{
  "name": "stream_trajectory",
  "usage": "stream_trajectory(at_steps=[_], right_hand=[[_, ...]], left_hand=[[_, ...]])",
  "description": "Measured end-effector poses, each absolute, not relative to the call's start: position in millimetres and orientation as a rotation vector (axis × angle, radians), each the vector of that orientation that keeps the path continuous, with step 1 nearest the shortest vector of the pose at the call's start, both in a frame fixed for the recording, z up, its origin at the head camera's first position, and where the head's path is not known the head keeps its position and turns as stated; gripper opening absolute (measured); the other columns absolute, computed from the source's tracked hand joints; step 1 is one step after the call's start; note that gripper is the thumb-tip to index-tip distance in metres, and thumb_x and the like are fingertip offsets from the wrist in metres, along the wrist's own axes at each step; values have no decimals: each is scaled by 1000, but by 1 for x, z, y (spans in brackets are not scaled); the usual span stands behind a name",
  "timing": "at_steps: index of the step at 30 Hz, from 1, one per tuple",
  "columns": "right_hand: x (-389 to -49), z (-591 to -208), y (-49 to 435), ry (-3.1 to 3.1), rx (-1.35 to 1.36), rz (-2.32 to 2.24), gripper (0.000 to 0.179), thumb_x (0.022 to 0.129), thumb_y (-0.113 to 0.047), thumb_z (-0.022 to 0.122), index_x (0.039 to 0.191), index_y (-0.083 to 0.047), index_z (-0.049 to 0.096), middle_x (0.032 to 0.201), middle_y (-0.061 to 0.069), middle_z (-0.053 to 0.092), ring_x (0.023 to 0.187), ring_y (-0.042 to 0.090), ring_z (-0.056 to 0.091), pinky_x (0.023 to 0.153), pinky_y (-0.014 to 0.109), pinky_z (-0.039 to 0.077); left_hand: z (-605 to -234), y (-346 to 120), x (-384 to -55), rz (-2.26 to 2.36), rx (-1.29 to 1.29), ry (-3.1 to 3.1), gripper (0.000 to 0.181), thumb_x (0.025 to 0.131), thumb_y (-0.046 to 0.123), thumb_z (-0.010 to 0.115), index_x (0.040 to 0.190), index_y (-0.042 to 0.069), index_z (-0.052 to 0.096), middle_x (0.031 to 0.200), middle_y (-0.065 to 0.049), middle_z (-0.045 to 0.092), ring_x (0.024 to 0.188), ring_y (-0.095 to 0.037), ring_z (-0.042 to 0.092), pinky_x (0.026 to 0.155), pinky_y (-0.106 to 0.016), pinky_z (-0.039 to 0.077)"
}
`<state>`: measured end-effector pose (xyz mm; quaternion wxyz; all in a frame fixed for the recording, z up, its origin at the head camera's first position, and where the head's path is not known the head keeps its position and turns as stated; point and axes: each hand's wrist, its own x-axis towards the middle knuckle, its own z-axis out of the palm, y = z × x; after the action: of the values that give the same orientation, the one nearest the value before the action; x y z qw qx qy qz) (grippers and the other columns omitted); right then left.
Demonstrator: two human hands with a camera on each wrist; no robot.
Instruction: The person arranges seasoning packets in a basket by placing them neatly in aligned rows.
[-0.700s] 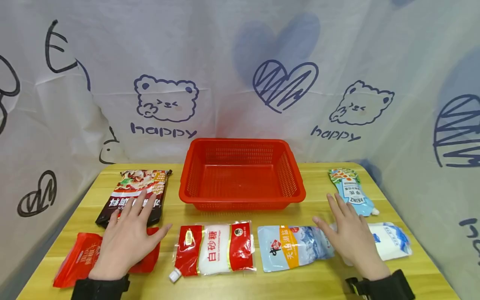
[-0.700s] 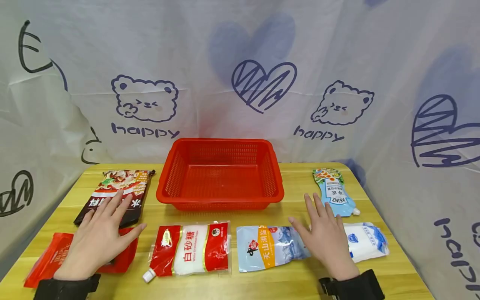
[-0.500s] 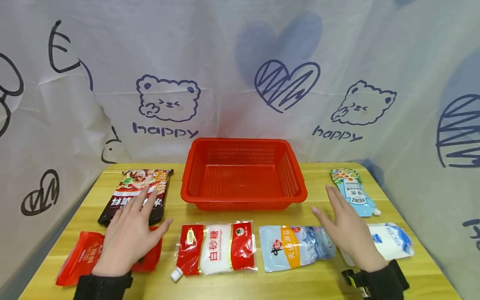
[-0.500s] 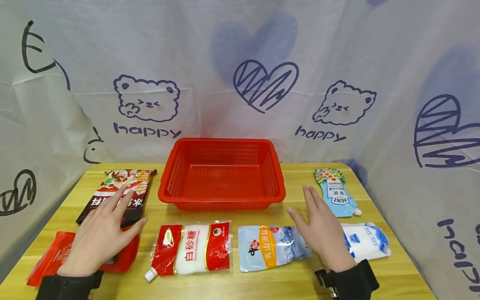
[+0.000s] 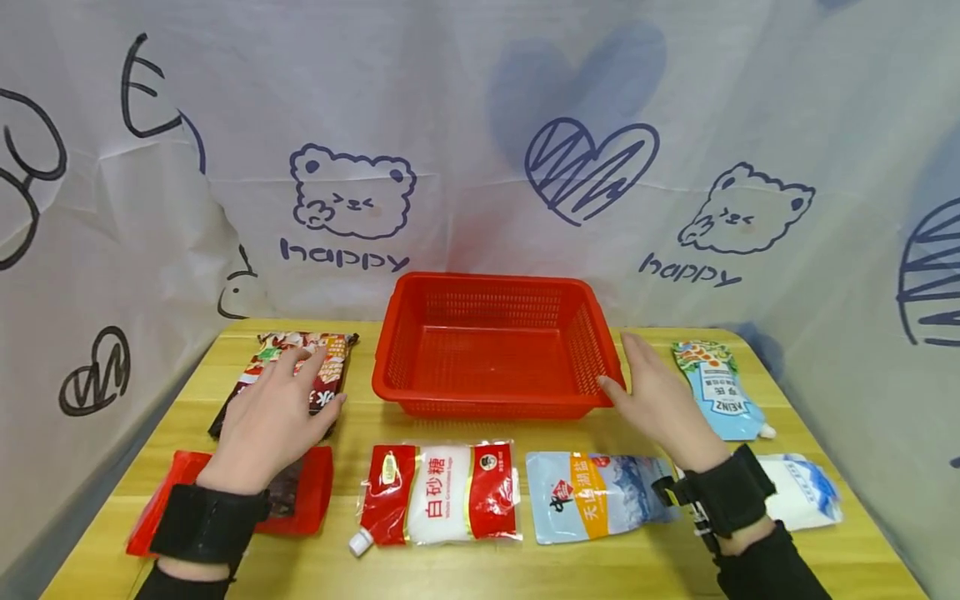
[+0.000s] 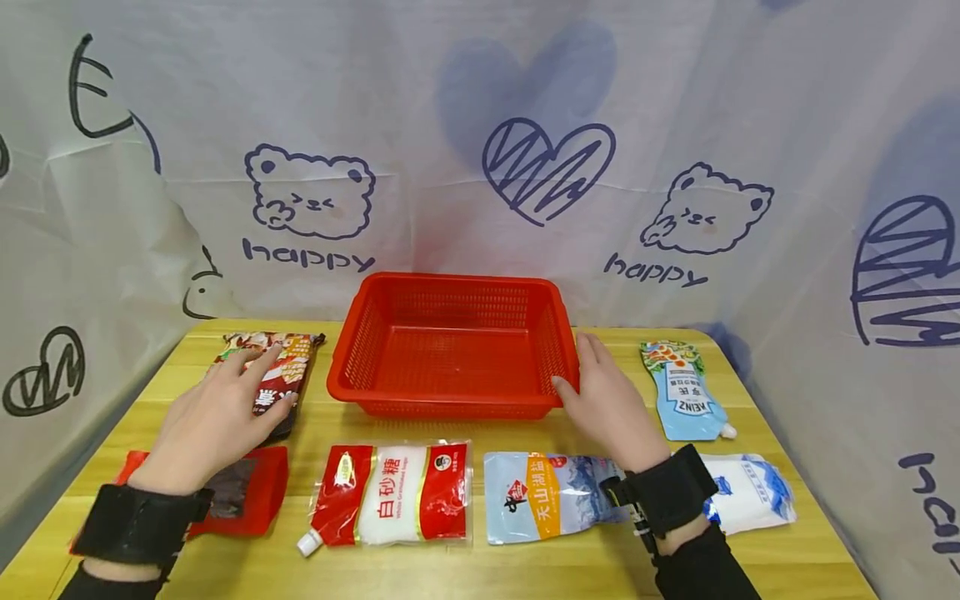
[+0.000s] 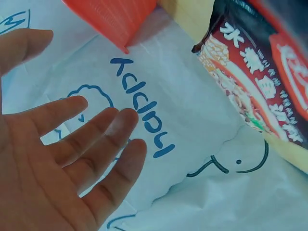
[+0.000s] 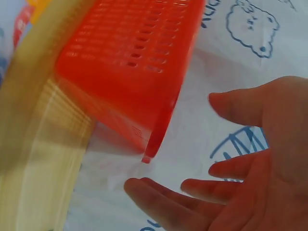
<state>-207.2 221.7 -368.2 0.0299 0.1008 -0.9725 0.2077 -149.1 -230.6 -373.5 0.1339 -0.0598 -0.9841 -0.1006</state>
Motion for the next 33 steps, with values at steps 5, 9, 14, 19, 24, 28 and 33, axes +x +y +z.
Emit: stream_trajectory(at_steps=[5,9,14,19,24,28,33], right_hand=[[-225,-372,215,-3022,332,615,74,102,-20,64,158,8,27,160,32,32,133,50,48,106,67,44],[-238,-379,215,-3025,356,657,63,102,-13,63,154,6,34,149,30,44,113,42,57,101,62,51],[-251,-389,215,-3039,344,678,59,101,-6,59,153,8,34,135,31,52,103,39,58,95,57,53],[-256,-395,214,-3026,348,705,59,100,-1,54,154,9,32,127,32,56,98,38,59,90,54,54],[-257,-396,212,-3031,332,782,60,101,2,53,156,10,32,134,34,52,101,39,58,90,52,54],[-257,-397,211,-3053,302,845,62,102,2,53,158,9,29,138,34,49,104,40,57,92,52,55],[-258,-397,210,-3074,288,836,63,101,4,53,158,10,26,141,35,46,107,41,57,95,53,56]], left_hand=[[-364,-238,-172,-249,-204,-2911,66,93,31,74,147,1,53,130,-28,56,113,-43,60,78,-65,57],[-363,-247,-192,-208,-218,-2947,62,94,28,72,145,-2,54,124,-28,58,107,-42,62,75,-60,59],[-370,-260,-218,-205,-218,-2991,63,95,27,69,146,-6,52,128,-31,57,110,-46,62,81,-63,57],[-380,-271,-242,-239,-163,-3057,63,97,25,65,148,-8,49,138,-36,51,115,-51,60,84,-67,54],[-395,-277,-265,-249,-51,-3113,61,97,26,61,147,-7,48,137,-35,50,118,-53,57,88,-72,51],[-409,-278,-278,-253,42,-3158,63,97,28,62,145,-9,48,138,-37,45,121,-56,52,95,-72,47],[-419,-272,-287,-318,156,-3266,74,99,41,60,144,-15,44,142,-42,36,127,-62,42,102,-72,43]])
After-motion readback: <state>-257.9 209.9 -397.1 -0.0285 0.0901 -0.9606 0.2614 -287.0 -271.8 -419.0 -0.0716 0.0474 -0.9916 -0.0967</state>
